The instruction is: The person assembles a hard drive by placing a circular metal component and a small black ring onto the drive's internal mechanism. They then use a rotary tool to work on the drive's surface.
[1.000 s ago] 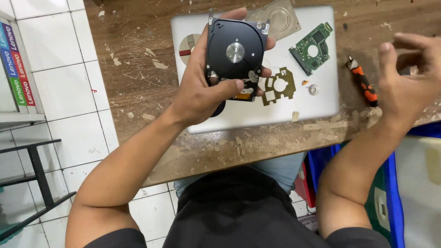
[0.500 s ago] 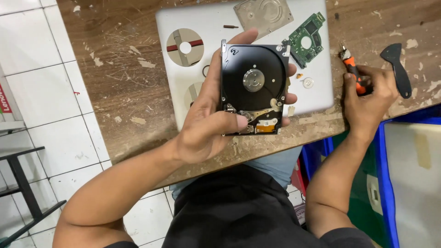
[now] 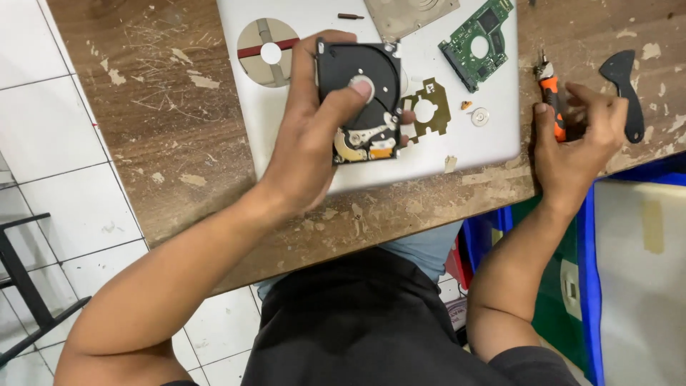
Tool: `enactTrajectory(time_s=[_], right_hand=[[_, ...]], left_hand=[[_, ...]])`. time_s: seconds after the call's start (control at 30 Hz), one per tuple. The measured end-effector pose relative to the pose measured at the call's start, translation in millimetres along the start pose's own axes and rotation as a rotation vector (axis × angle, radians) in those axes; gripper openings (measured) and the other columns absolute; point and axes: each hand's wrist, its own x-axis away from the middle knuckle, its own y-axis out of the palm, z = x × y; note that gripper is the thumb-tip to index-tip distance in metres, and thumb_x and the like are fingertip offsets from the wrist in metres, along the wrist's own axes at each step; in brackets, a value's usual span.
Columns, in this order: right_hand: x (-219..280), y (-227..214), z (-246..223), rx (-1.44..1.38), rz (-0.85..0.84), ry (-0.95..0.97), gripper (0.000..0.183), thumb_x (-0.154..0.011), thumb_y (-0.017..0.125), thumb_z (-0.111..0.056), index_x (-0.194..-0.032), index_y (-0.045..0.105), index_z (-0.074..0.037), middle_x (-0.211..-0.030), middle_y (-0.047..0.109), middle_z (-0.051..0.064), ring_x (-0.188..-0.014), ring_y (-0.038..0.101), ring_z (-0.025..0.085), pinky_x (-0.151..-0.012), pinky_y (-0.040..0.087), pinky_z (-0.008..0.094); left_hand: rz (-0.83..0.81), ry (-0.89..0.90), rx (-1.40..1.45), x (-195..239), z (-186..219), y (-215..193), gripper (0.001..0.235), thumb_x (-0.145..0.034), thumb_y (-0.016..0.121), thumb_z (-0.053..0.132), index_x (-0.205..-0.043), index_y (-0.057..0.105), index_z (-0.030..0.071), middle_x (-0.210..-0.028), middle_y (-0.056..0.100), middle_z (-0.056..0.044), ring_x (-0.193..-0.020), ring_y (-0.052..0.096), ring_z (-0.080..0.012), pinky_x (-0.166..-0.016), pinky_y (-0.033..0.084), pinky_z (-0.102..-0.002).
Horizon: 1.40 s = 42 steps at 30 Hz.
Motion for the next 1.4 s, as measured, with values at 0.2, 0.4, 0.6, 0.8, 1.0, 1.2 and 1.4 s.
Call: enactTrajectory(time_s=[0.2, 0.4, 0.6, 0.8, 1.0, 1.2, 1.4], right_hand=[[-17.8, -14.8, -26.6, -0.132, -0.072, -0.254, 0.047, -0.113, 0.080, -0.024, -0.136, 0.071, 0.017, -0.131, 0.059, 0.034, -0.124, 0.059, 0.047, -0.105, 0.053, 0.059], [-90.4, -6.1, -82.6, -0.181, -0.511, -0.642, 0.058, -0.106, 0.089, -0.028, -0.147, 0.070, 0.009, -0.144, 0.069, 0.029, -0.128, 0.068, 0.042, -0.101, 0.050, 0.052], [-146.2, 25.7, -79.6, -0.026, -0.867, -0.661, 0.064, -0.092, 0.087, -0.038, -0.147, 0.071, -0.010, -0.132, 0.065, 0.011, -0.119, 0.066, 0.036, -0.097, 0.046, 0.052], [-165.8, 36.0, -91.8, -0.024, -1.050, -0.537, 0.052, -0.085, 0.090, -0.050, -0.123, 0.073, -0.018, -0.115, 0.068, 0.001, -0.094, 0.064, 0.028, -0.100, 0.041, 0.042], [-164.9, 34.9, -83.2, -0.179, -1.022, -0.604, 0.038, -0.084, 0.095, -0.038, -0.107, 0.076, -0.015, -0.104, 0.067, -0.002, -0.086, 0.065, 0.020, -0.095, 0.037, 0.039], [-170.9, 36.3, -60.1, -0.401, -0.938, -0.697, 0.025, -0.097, 0.091, -0.020, -0.105, 0.073, -0.004, -0.092, 0.066, 0.007, -0.080, 0.061, 0.027, -0.075, 0.050, 0.043], [-168.2, 26.6, -31.2, -0.372, -0.755, -0.608, 0.025, -0.108, 0.097, 0.001, -0.123, 0.077, 0.008, -0.101, 0.069, 0.015, -0.093, 0.065, 0.027, -0.084, 0.051, 0.041]], left_hand=[[0.163, 0.065, -0.426, -15.1, -7.3, -22.5, 0.045, -0.102, 0.065, 0.020, -0.140, 0.041, 0.022, -0.116, 0.062, -0.011, -0.106, 0.060, -0.0225, -0.095, 0.055, -0.036], [0.137, 0.015, -0.514, -11.7, 1.4, -17.1, 0.057, -0.104, 0.062, 0.020, -0.153, 0.033, 0.021, -0.104, 0.065, -0.008, -0.097, 0.063, -0.0205, -0.092, 0.054, -0.034], [0.056, 0.019, -0.623, -7.6, -3.1, -17.3, 0.054, -0.106, 0.062, 0.026, -0.150, 0.029, 0.021, -0.109, 0.063, -0.007, -0.102, 0.061, -0.0197, -0.096, 0.052, -0.033], [-0.067, 0.059, -0.543, -7.2, -12.5, -24.7, 0.042, -0.114, 0.060, 0.018, -0.141, 0.028, 0.020, -0.111, 0.059, -0.013, -0.096, 0.060, -0.0222, -0.079, 0.059, -0.033], [-0.070, 0.059, -0.581, -5.5, -3.7, -16.5, 0.033, -0.114, 0.058, 0.016, -0.137, 0.035, 0.010, -0.119, 0.059, -0.014, -0.107, 0.062, -0.0211, -0.093, 0.058, -0.032], [-0.059, 0.135, -0.964, -5.2, 15.8, -6.7, 0.036, -0.110, 0.059, 0.024, -0.137, 0.049, 0.002, -0.132, 0.065, -0.012, -0.109, 0.066, -0.0194, -0.090, 0.058, -0.031], [-0.169, 0.378, -1.315, -8.8, 9.8, -14.2, 0.042, -0.107, 0.068, 0.021, -0.136, 0.050, -0.004, -0.126, 0.060, -0.024, -0.115, 0.065, -0.0377, -0.094, 0.054, -0.044]])
